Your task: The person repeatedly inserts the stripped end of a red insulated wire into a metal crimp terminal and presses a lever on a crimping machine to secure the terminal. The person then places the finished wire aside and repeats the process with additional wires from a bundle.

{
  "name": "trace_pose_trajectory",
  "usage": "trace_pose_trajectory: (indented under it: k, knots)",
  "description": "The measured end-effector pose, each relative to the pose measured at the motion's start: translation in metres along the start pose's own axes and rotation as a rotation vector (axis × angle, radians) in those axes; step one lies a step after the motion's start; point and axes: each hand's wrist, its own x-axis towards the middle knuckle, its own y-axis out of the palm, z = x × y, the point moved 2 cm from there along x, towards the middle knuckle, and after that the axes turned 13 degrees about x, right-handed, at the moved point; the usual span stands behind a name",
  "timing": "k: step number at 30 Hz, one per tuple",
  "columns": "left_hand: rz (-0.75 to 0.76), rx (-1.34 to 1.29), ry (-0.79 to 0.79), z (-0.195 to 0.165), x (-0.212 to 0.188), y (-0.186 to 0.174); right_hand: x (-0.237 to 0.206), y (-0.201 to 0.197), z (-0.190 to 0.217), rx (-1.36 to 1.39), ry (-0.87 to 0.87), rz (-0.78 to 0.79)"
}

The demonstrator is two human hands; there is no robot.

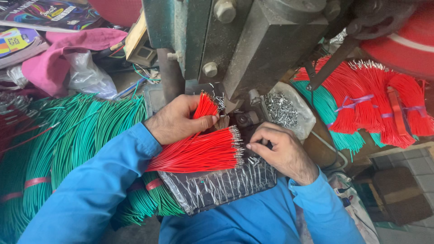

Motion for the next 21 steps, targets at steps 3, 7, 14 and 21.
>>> trace_pose_trajectory:
  k: [3,7,14,21]
  knots:
    - [-0.009,-0.041,0.018,0.000,0.001,0.001,0.002,0.003,-0.008,-0.099,0.283,-0.070]
    - [0.014,-0.147,-0.029,0.001,0.001,0.002,0.014,0.012,-0.010,0.456,-0.025,-0.178]
    - [0.010,-0.089,-0.036,-0.001,0.001,0.001,0.032,0.035,-0.016,0.631,-0.158,-0.207]
    - [-0.040,-0.022,0.002,-0.006,0.001,-0.002,0.047,0.040,-0.030,0.619,-0.051,-0.207]
